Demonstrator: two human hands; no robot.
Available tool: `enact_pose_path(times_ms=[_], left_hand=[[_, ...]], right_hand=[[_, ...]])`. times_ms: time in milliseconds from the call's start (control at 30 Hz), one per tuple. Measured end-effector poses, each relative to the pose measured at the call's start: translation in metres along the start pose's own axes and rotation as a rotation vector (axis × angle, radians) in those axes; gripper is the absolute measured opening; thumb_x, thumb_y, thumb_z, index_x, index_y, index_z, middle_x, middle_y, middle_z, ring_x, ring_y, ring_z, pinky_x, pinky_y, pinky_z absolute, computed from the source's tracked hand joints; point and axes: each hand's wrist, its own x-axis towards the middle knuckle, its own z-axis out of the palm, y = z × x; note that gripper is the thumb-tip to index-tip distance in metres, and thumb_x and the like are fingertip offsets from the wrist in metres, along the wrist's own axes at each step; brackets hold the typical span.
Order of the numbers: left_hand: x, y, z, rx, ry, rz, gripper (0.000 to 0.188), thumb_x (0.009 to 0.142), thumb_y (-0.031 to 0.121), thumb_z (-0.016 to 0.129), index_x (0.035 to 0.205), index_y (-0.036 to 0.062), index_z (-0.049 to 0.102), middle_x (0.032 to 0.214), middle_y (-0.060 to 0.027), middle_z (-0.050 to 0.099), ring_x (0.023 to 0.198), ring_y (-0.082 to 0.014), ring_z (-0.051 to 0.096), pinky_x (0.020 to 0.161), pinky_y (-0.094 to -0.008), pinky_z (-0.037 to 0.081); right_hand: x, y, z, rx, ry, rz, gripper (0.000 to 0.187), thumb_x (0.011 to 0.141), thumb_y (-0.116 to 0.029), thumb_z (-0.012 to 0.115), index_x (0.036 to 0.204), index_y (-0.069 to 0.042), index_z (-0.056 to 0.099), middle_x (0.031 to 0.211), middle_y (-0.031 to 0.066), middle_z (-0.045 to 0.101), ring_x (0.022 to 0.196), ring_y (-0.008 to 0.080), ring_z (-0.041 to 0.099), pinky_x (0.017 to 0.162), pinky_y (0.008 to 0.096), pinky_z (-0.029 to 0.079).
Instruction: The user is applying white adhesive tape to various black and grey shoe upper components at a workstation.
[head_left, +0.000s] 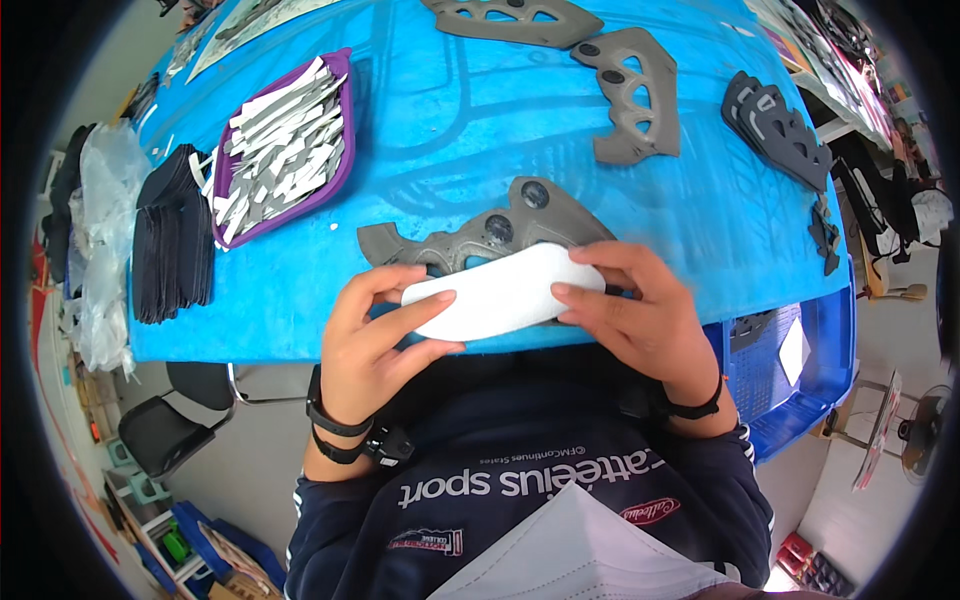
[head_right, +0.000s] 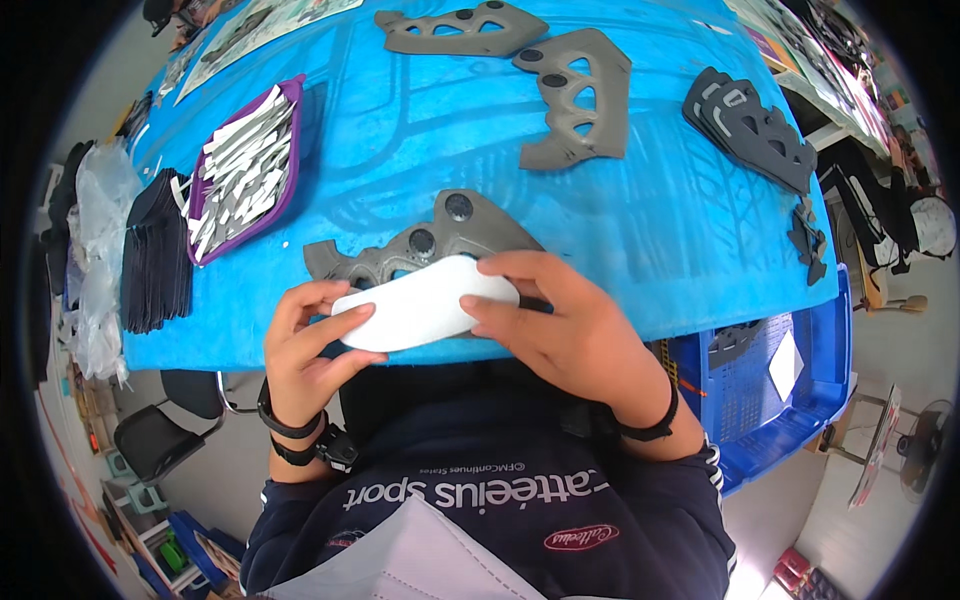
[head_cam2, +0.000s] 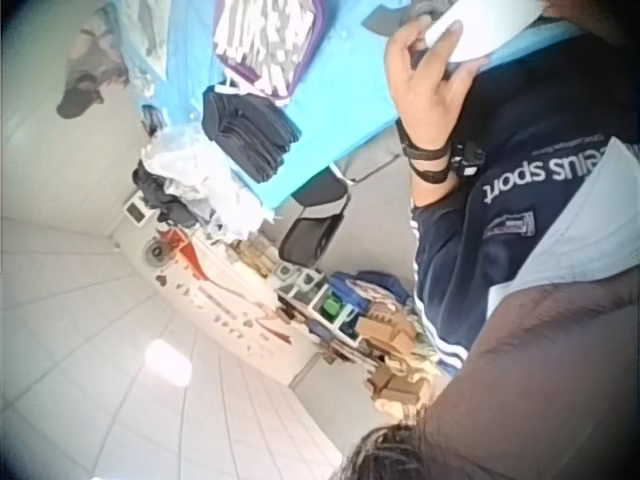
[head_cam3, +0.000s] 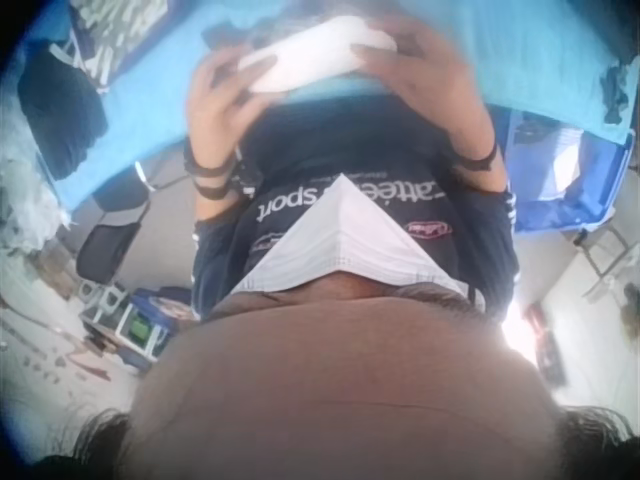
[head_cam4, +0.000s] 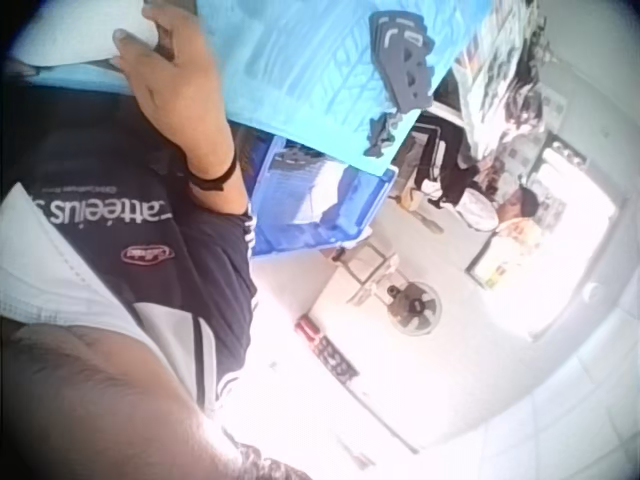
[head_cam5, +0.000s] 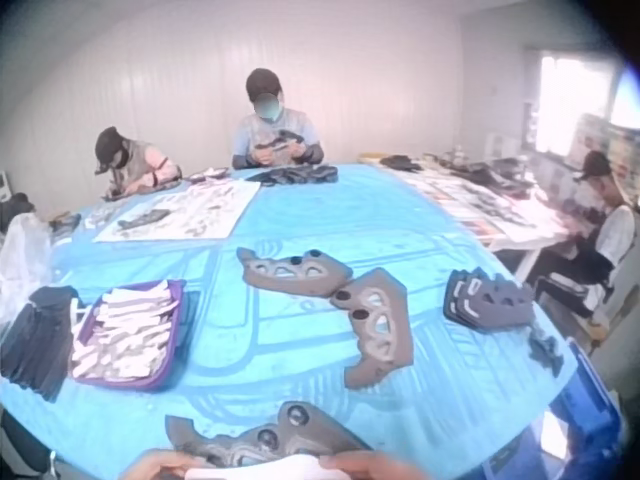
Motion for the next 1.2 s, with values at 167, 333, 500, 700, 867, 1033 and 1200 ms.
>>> enact_pose_path(times_ms=[167,333,500,700,867,1033,1200], left_hand=[[0.003,-0.009,-0.003,-0.109,0.062,-0.054,0.041,0.054,0.013,0.081,0.093,0.0049,0.068,0.102,-0.0108,0.057,0.081,-0.0202,0.055,0.068,-0.0273,0.046],[0.006,-0.008,-0.003,-0.106,0.064,-0.033,0.036,0.055,0.01,0.08,0.088,0.0048,0.068,0.097,-0.01,0.059,0.08,-0.0193,0.055,0.064,-0.0259,0.046],[0.005,-0.01,-0.002,-0.188,0.093,-0.031,0.033,0.057,0.007,0.08,0.088,0.0025,0.068,0.102,-0.011,0.057,0.083,-0.0198,0.057,0.066,-0.0264,0.048],[0.007,-0.007,0.002,-0.157,0.088,-0.127,0.032,0.059,0.004,0.078,0.089,0.0027,0.068,0.105,-0.0119,0.057,0.085,-0.0197,0.058,0.072,-0.0268,0.049],[0.009,-0.007,-0.001,0.001,0.041,-0.083,0.033,0.058,0.006,0.078,0.09,0.0057,0.068,0.104,-0.0093,0.058,0.084,-0.0209,0.056,0.071,-0.0284,0.048],[0.008,-0.006,0.001,-0.018,0.046,-0.11,0.034,0.058,0.005,0.077,0.09,0.0064,0.068,0.104,-0.0083,0.059,0.083,-0.0211,0.056,0.07,-0.0289,0.047],[0.009,-0.007,-0.001,-0.015,0.025,-0.117,0.033,0.059,0.005,0.078,0.09,0.0056,0.068,0.104,-0.0089,0.059,0.084,-0.0206,0.056,0.07,-0.028,0.048]], right_hand=[[0.006,0.001,-0.002,-0.202,-0.109,0.002,0.027,0.067,0.0,0.071,0.093,-0.006,0.067,0.103,0.0104,0.055,0.082,0.0209,0.058,0.064,0.0278,0.05],[0.005,0.006,-0.005,-0.107,-0.026,0.024,0.028,0.064,-0.002,0.073,0.09,-0.005,0.066,0.105,0.0099,0.058,0.074,0.0204,0.056,0.061,0.0288,0.047],[0.007,0.006,-0.005,-0.154,-0.027,0.078,0.027,0.063,-0.003,0.074,0.089,-0.004,0.066,0.103,0.009,0.059,0.071,0.0194,0.056,0.061,0.0288,0.047],[0.007,0.006,0.001,-0.292,-0.007,0.093,0.026,0.062,-0.003,0.074,0.087,-0.005,0.065,0.099,0.0071,0.061,0.069,0.0197,0.056,0.06,0.0284,0.047],[0.006,0.004,0.002,-0.317,-0.019,0.139,0.03,0.059,-0.002,0.075,0.087,-0.004,0.067,0.099,0.0072,0.062,0.073,0.0197,0.057,0.062,0.0276,0.047],[0.007,0.003,0.001,-0.324,-0.022,0.112,0.027,0.061,-0.003,0.074,0.086,-0.005,0.064,0.097,0.0068,0.06,0.07,0.021,0.056,0.06,0.0289,0.047],[0.008,0.003,0.002,-0.32,-0.036,0.129,0.026,0.061,-0.002,0.073,0.086,-0.004,0.064,0.097,0.0077,0.06,0.07,0.0214,0.056,0.06,0.0289,0.047]])
